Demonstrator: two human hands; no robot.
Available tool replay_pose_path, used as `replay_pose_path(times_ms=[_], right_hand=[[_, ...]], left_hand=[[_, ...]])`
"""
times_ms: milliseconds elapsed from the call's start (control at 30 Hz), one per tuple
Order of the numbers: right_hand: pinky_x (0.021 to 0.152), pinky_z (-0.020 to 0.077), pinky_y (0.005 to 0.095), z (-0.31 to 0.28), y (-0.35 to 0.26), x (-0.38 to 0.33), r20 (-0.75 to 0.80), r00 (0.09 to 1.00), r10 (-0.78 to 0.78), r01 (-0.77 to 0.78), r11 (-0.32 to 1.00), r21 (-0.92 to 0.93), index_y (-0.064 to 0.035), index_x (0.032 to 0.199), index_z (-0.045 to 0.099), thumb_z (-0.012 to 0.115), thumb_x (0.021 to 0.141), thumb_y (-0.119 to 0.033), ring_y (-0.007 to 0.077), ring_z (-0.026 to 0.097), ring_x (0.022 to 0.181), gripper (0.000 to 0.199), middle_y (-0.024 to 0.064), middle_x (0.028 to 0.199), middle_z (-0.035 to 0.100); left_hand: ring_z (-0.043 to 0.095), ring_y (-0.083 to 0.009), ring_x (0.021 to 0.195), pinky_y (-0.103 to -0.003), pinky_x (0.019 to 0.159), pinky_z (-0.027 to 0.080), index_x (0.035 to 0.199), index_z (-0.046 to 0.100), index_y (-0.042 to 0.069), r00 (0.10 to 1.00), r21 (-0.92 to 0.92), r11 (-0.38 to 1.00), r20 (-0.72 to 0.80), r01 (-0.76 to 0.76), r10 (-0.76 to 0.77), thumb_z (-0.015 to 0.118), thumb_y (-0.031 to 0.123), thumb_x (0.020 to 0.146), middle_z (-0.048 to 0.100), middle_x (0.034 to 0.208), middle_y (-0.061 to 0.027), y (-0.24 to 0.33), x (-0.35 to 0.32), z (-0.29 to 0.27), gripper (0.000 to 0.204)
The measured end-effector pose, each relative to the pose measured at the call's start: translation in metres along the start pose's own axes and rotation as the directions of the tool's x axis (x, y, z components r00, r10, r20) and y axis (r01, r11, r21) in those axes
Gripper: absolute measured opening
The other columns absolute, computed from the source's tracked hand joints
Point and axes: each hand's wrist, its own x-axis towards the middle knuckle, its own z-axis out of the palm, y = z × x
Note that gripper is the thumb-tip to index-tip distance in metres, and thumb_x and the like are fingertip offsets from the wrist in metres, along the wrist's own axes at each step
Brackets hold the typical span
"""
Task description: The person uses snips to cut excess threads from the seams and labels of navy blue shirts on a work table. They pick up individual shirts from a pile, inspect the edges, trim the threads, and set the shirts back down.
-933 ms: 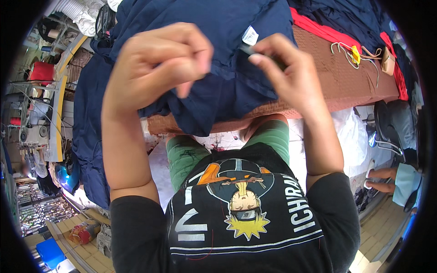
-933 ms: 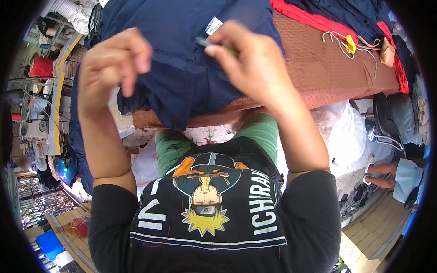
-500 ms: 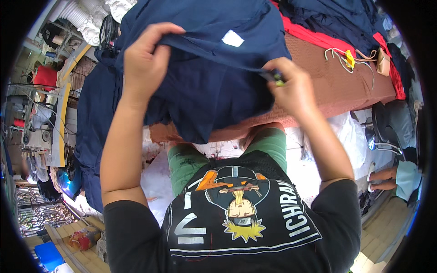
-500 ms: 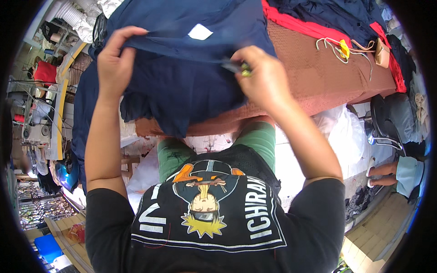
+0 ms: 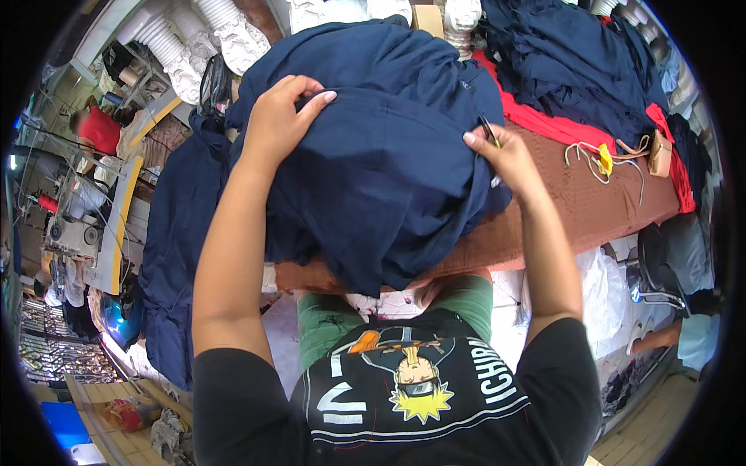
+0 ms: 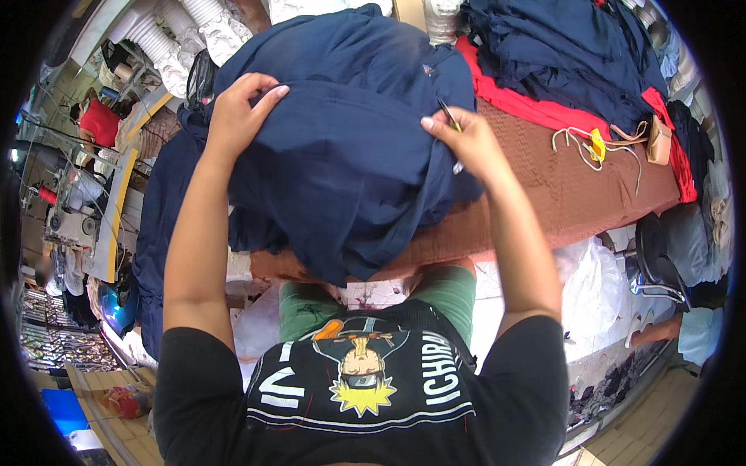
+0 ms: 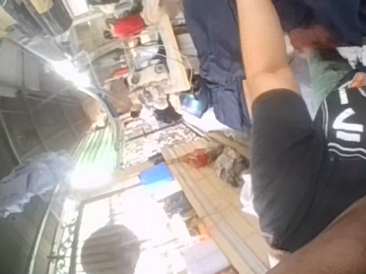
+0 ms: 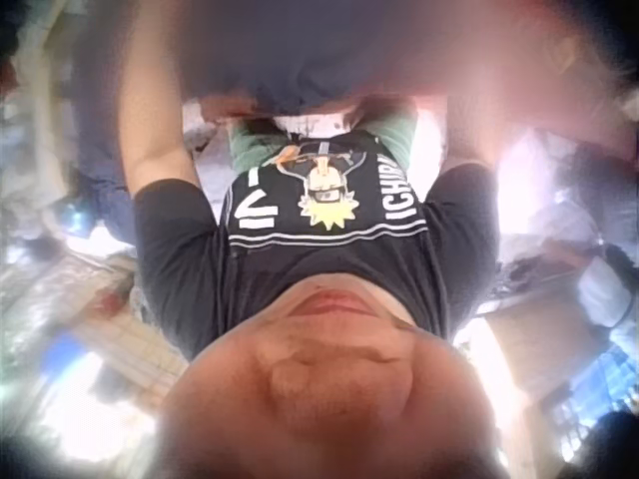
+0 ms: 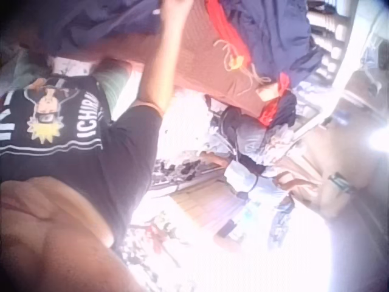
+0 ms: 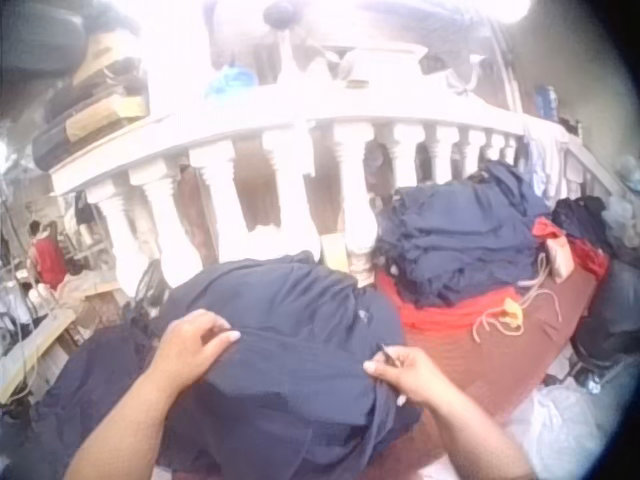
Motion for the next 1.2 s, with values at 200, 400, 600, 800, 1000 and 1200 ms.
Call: replay_pose_path(times_ms=[200,400,600,800,1000,1200], right_hand=[[0.072,0.0467,0.0282,0.004,-0.047,-0.022,-0.396,0.853,-0.339,0.271,0.937,-0.218,-0.0037,0.114,0.058,0.069,0.088,-0.032,0.0140,0.056,0.077,0.039,0.0052,0.082,0.059],[0.071,0.0470,0.0262,0.079,-0.072,-0.008,-0.230,0.820,-0.524,0.557,0.822,0.116,-0.0034,0.110,0.060,0.066,0.090,-0.014,0.0096,0.055,0.077,0.023,0.0029,0.086,0.060],[0.058,0.0394,0.0182,0.089,-0.063,0.003,-0.157,0.930,-0.333,0.364,0.896,0.256,-0.0039,0.105,0.067,0.068,0.088,-0.012,0.0017,0.046,0.063,0.019,-0.0052,0.071,0.057],[0.058,0.0382,0.0184,0.087,-0.060,0.001,-0.141,0.930,-0.340,0.361,0.916,0.172,-0.0057,0.104,0.068,0.069,0.088,-0.010,0.0022,0.044,0.063,0.016,-0.0063,0.069,0.053],[0.061,0.0405,0.0194,0.087,-0.062,-0.001,-0.135,0.926,-0.354,0.370,0.920,0.126,-0.0054,0.103,0.068,0.069,0.087,-0.008,0.0033,0.045,0.064,0.016,-0.0031,0.074,0.057],[0.071,0.0484,0.0264,0.087,-0.063,-0.006,-0.149,0.830,-0.537,0.537,0.842,-0.044,-0.0021,0.101,0.066,0.069,0.084,-0.006,0.0149,0.060,0.075,0.018,0.0076,0.092,0.065]], left_hand=[[0.064,-0.0222,0.088,-0.031,0.080,0.051,0.095,0.070,0.005,0.989,-0.129,0.991,-0.148,-0.037,0.018,0.073,0.013,0.080,0.068,0.096,-0.0077,0.063,-0.003,-0.023,0.017],[0.066,-0.0235,0.090,-0.031,0.081,0.052,0.097,0.071,0.003,0.965,-0.004,0.966,0.051,-0.257,0.257,0.073,0.008,0.079,0.069,0.101,-0.0069,0.063,0.003,0.014,0.019],[0.066,-0.0269,0.075,-0.032,0.069,0.052,0.089,0.070,0.002,0.999,-0.250,0.967,-0.032,-0.045,0.038,0.070,0.014,0.083,0.069,0.086,-0.0101,0.051,0.007,0.023,0.013],[0.067,-0.0166,0.077,-0.026,0.073,0.052,0.098,0.070,0.003,0.993,-0.171,0.979,0.018,-0.114,0.119,0.068,0.011,0.086,0.070,0.086,-0.0068,0.050,0.006,0.023,0.015],[0.066,-0.0261,0.079,-0.033,0.070,0.052,0.092,0.067,0.005,0.976,-0.071,0.973,0.002,-0.219,0.220,0.067,0.015,0.086,0.069,0.086,-0.0084,0.047,0.009,0.025,0.012],[0.068,-0.0249,0.078,-0.032,0.069,0.053,0.093,0.065,0.004,0.986,-0.039,0.987,0.037,-0.159,0.160,0.064,0.013,0.089,0.069,0.084,-0.0095,0.051,0.009,0.022,0.010]])
